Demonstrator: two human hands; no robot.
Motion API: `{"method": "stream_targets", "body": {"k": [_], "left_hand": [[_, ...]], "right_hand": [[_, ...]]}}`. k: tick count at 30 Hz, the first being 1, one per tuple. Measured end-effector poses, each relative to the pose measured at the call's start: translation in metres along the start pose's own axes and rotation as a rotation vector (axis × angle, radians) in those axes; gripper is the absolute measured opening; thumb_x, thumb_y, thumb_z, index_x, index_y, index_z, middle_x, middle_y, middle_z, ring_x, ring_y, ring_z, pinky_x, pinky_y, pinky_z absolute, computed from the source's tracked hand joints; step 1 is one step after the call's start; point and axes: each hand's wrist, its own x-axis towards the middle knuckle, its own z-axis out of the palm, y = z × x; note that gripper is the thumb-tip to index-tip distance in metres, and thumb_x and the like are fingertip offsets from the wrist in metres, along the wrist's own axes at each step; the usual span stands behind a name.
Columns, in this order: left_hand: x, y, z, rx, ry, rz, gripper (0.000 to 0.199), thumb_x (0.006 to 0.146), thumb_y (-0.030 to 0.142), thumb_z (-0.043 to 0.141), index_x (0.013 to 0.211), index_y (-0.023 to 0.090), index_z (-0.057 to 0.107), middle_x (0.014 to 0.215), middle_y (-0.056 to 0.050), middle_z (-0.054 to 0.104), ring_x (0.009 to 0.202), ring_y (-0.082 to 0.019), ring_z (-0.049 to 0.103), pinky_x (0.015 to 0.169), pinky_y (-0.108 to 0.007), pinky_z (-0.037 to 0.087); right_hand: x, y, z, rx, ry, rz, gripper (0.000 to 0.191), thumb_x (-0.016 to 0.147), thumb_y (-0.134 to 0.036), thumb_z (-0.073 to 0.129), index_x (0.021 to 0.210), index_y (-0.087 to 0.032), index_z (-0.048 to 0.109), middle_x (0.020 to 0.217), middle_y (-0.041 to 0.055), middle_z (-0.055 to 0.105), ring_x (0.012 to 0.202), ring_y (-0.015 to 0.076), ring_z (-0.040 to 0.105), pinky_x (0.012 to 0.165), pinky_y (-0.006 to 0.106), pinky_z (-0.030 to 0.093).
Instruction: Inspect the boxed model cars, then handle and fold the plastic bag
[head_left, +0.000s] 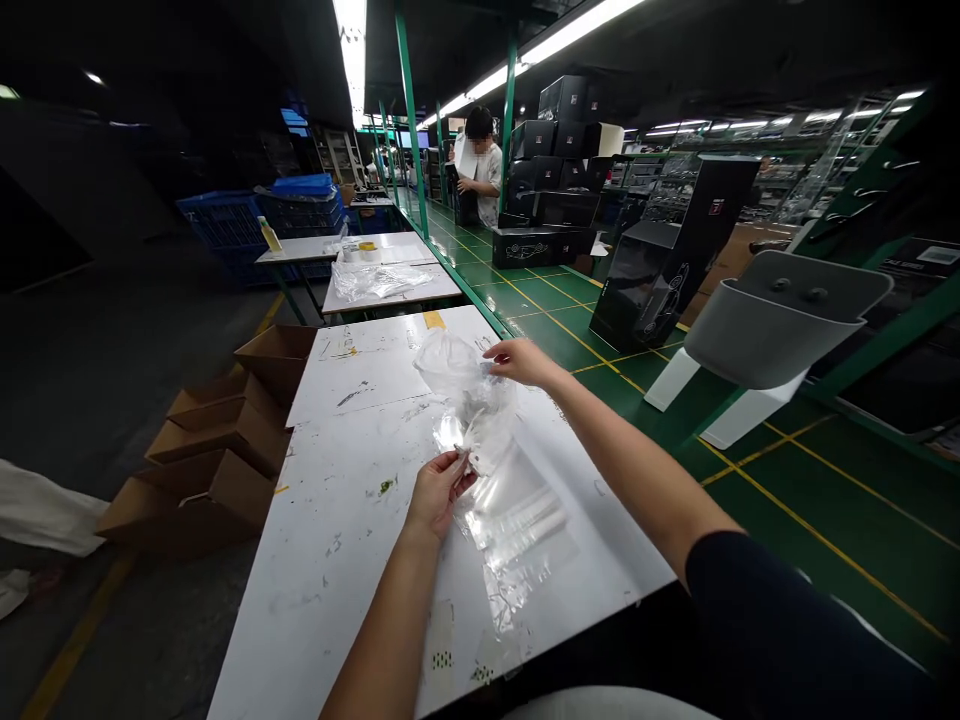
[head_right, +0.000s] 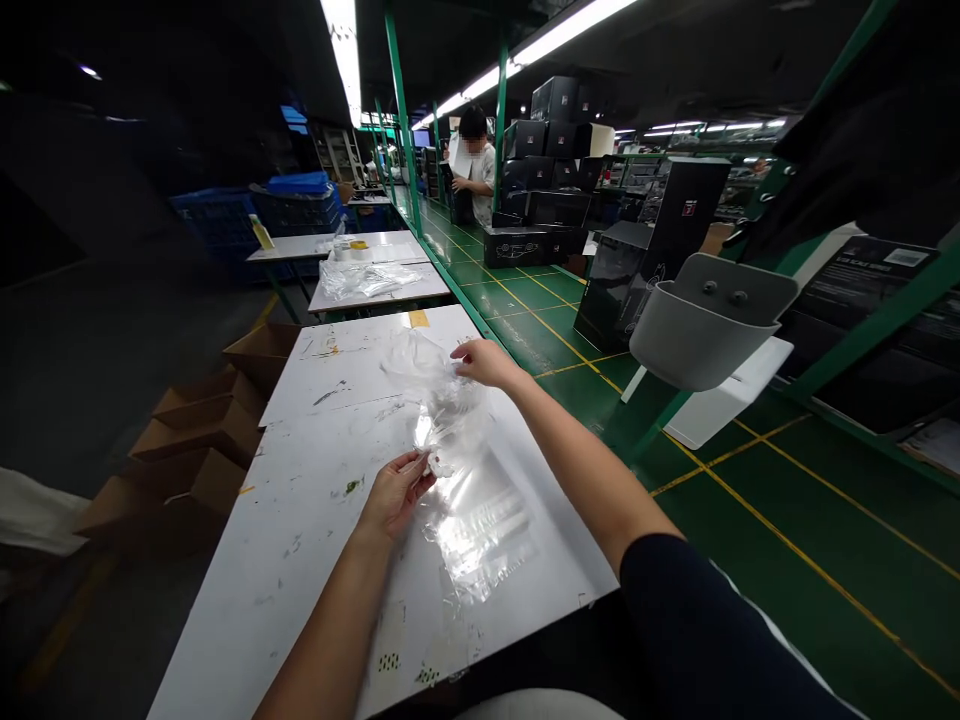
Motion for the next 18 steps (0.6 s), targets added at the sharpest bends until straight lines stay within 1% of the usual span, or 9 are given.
{"method": "stream_targets", "body": {"k": [2, 4, 5, 7, 9, 11, 13, 15, 18], "left_hand": [[0.003, 0.002, -0.004, -0.032, 0.046, 0.016, 0.027, 0.063, 0.019, 0.082, 0.084, 0.012, 0.065, 0.085, -0.003, 0.066, 0.072, -0.009, 0.062, 0.074, -0.023, 0.054], [0.005, 0.004, -0.006, -0.067, 0.085, 0.024, 0.025, 0.065, 0.016, 0.080, 0.084, 0.011, 0.064, 0.084, -0.003, 0.066, 0.071, -0.009, 0.062, 0.073, -0.023, 0.055], [0.006, 0.005, -0.007, -0.084, 0.101, 0.026, 0.024, 0.066, 0.015, 0.079, 0.084, 0.011, 0.063, 0.084, -0.003, 0.066, 0.071, -0.008, 0.062, 0.072, -0.022, 0.055], [0.006, 0.006, -0.008, -0.113, 0.118, 0.032, 0.022, 0.068, 0.013, 0.077, 0.084, 0.011, 0.063, 0.083, -0.003, 0.066, 0.070, -0.008, 0.061, 0.070, -0.021, 0.055], [0.006, 0.006, -0.007, -0.121, 0.125, 0.028, 0.019, 0.070, 0.011, 0.075, 0.084, 0.010, 0.062, 0.083, -0.003, 0.065, 0.070, -0.007, 0.061, 0.071, -0.021, 0.055], [0.005, 0.005, -0.006, -0.109, 0.126, 0.020, 0.017, 0.072, 0.012, 0.074, 0.084, 0.010, 0.063, 0.082, -0.003, 0.065, 0.071, -0.008, 0.061, 0.072, -0.022, 0.055], [0.004, 0.005, -0.005, -0.097, 0.124, 0.014, 0.017, 0.071, 0.013, 0.075, 0.083, 0.010, 0.063, 0.083, -0.003, 0.065, 0.072, -0.008, 0.061, 0.073, -0.023, 0.055], [0.005, 0.004, -0.006, -0.093, 0.120, 0.014, 0.019, 0.069, 0.014, 0.076, 0.083, 0.011, 0.063, 0.084, -0.003, 0.066, 0.072, -0.008, 0.061, 0.075, -0.023, 0.055], [0.006, 0.003, -0.007, -0.103, 0.123, 0.020, 0.019, 0.069, 0.014, 0.076, 0.084, 0.012, 0.064, 0.083, -0.003, 0.066, 0.072, -0.008, 0.061, 0.077, -0.024, 0.055]], "right_hand": [[0.028, -0.007, -0.003, -0.292, -0.231, 0.006, 0.035, 0.068, -0.016, 0.070, 0.103, -0.014, 0.071, 0.097, 0.0093, 0.066, 0.091, 0.0195, 0.061, 0.078, 0.025, 0.044], [0.047, -0.013, 0.005, -0.411, -0.357, 0.032, 0.030, 0.059, -0.010, 0.072, 0.089, -0.010, 0.073, 0.089, 0.0121, 0.066, 0.089, 0.0238, 0.062, 0.075, 0.027, 0.046], [0.054, -0.015, 0.011, -0.438, -0.390, 0.050, 0.026, 0.055, -0.006, 0.071, 0.081, -0.008, 0.072, 0.084, 0.0131, 0.065, 0.087, 0.0253, 0.062, 0.075, 0.028, 0.046], [0.064, -0.018, 0.022, -0.483, -0.439, 0.095, 0.021, 0.050, -0.003, 0.070, 0.071, -0.006, 0.069, 0.074, 0.0133, 0.063, 0.084, 0.0259, 0.062, 0.076, 0.030, 0.048], [0.072, -0.018, 0.030, -0.532, -0.494, 0.154, 0.016, 0.050, -0.002, 0.070, 0.065, -0.006, 0.067, 0.067, 0.0119, 0.060, 0.082, 0.0249, 0.062, 0.078, 0.033, 0.049], [0.080, -0.018, 0.036, -0.569, -0.548, 0.213, 0.012, 0.052, -0.003, 0.069, 0.064, -0.006, 0.066, 0.064, 0.0110, 0.060, 0.081, 0.0245, 0.062, 0.079, 0.037, 0.050], [0.087, -0.018, 0.042, -0.593, -0.584, 0.255, 0.010, 0.055, -0.004, 0.067, 0.065, -0.006, 0.065, 0.067, 0.0115, 0.061, 0.082, 0.0250, 0.063, 0.080, 0.041, 0.051], [0.091, -0.017, 0.048, -0.599, -0.585, 0.273, 0.010, 0.057, -0.003, 0.066, 0.067, -0.005, 0.065, 0.073, 0.0133, 0.063, 0.085, 0.0258, 0.063, 0.082, 0.043, 0.051], [0.092, -0.009, 0.057, -0.551, -0.522, 0.251, 0.012, 0.056, -0.001, 0.066, 0.068, -0.004, 0.065, 0.078, 0.0173, 0.064, 0.087, 0.0284, 0.063, 0.082, 0.044, 0.051]]}}
